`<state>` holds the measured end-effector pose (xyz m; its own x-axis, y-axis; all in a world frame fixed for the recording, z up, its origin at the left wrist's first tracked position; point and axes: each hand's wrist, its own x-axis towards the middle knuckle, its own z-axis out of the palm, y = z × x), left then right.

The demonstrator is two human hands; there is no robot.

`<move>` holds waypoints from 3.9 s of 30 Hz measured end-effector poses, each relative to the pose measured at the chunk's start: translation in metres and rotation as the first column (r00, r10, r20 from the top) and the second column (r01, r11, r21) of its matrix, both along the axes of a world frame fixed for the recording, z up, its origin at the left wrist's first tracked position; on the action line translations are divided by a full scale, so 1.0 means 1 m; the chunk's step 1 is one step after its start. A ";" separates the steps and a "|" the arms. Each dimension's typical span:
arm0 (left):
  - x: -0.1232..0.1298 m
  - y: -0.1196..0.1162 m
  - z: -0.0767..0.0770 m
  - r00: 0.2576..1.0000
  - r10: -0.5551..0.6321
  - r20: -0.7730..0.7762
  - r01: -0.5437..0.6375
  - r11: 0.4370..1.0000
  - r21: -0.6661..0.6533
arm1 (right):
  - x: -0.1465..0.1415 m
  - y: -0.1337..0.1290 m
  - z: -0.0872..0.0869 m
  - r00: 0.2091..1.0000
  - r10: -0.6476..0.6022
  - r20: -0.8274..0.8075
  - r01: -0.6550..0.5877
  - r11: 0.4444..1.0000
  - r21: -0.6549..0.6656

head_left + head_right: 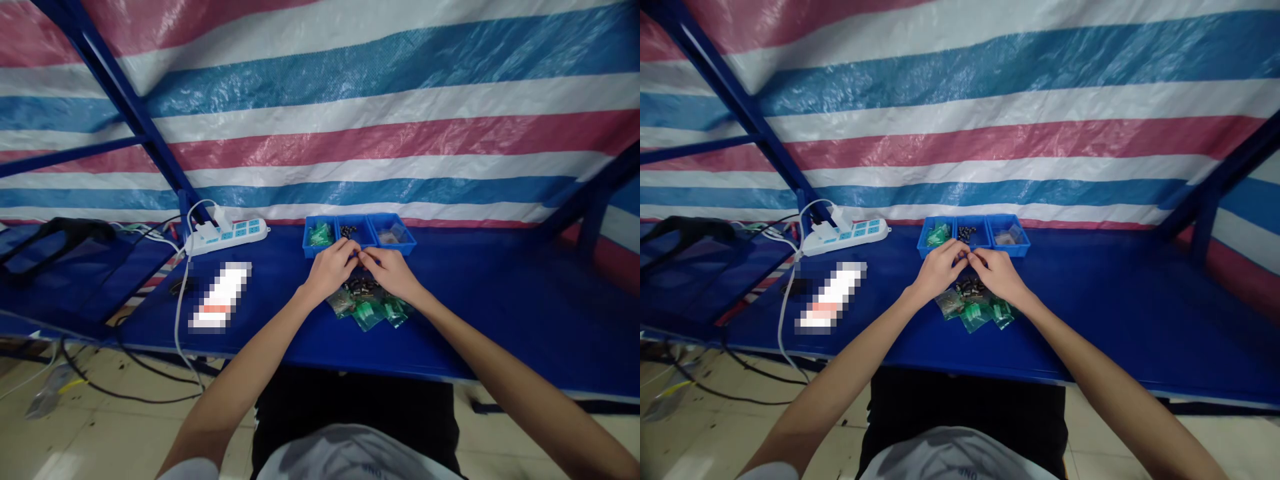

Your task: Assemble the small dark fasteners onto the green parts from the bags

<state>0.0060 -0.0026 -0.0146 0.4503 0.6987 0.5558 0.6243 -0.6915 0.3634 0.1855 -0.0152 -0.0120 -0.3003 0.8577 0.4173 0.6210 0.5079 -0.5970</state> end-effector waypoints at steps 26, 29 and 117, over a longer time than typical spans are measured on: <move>0.001 0.004 -0.005 0.990 -0.058 0.130 0.062 0.998 -0.030 | 0.007 0.008 -0.003 0.993 0.019 -0.119 -0.032 0.994 -0.105; 0.000 0.003 -0.003 0.993 -0.047 0.111 0.046 0.999 0.004 | 0.009 0.009 -0.004 0.983 0.041 -0.181 -0.075 0.979 -0.189; -0.001 -0.001 0.003 0.955 -0.026 -0.295 -0.008 0.993 -0.116 | 0.031 0.015 0.007 0.979 0.082 0.187 -0.044 0.979 -0.197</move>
